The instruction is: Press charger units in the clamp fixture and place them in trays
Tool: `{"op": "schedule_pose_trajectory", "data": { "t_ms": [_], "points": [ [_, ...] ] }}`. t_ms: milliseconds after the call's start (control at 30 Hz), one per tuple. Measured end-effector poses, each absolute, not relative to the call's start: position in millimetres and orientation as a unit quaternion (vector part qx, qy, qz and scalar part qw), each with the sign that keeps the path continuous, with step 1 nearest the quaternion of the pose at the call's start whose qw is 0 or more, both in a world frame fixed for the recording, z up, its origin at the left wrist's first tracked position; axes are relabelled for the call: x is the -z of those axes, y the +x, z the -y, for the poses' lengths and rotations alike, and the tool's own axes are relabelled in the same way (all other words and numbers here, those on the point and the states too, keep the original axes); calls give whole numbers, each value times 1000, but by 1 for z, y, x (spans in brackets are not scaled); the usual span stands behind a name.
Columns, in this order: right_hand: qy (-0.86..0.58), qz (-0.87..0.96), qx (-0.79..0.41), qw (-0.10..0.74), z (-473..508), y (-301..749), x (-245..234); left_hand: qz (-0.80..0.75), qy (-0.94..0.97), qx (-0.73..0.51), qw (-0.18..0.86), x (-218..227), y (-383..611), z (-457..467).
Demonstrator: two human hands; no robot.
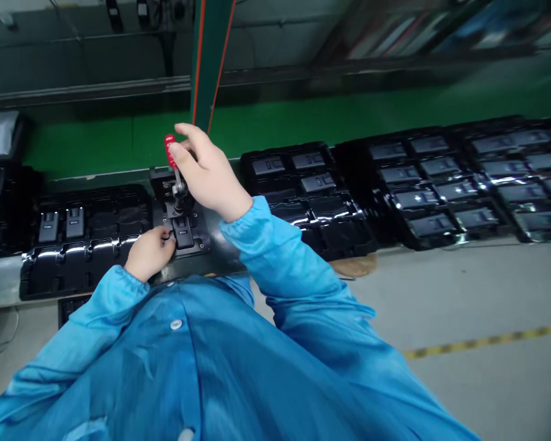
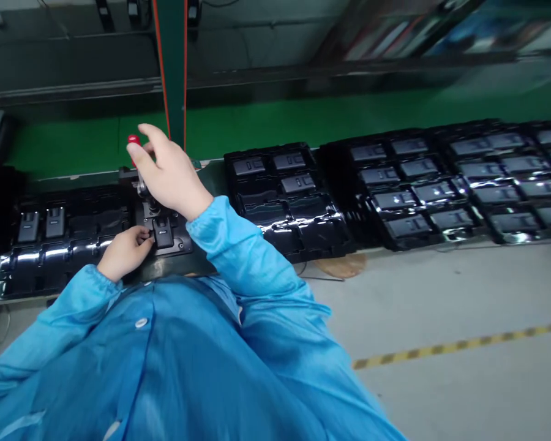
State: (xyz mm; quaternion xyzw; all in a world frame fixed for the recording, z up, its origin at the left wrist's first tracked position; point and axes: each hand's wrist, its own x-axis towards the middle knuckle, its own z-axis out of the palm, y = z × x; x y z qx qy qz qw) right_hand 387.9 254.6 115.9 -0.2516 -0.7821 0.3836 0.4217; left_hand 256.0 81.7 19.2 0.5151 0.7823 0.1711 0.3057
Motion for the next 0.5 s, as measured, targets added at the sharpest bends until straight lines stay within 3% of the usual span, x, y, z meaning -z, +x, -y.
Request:
{"op": "schedule_pose_trajectory", "data": {
  "t_ms": [167, 267, 500],
  "points": [
    [-324, 735, -288, 522, -234, 419, -88, -783, 507, -172, 316, -23, 260, -98],
    [-367, 719, -278, 521, -204, 443, -61, -780, 512, -150, 327, -24, 259, -104],
    [-420, 790, -399, 199, -157, 459, 17, -791, 460, -188, 356, -13, 259, -112]
  ]
}}
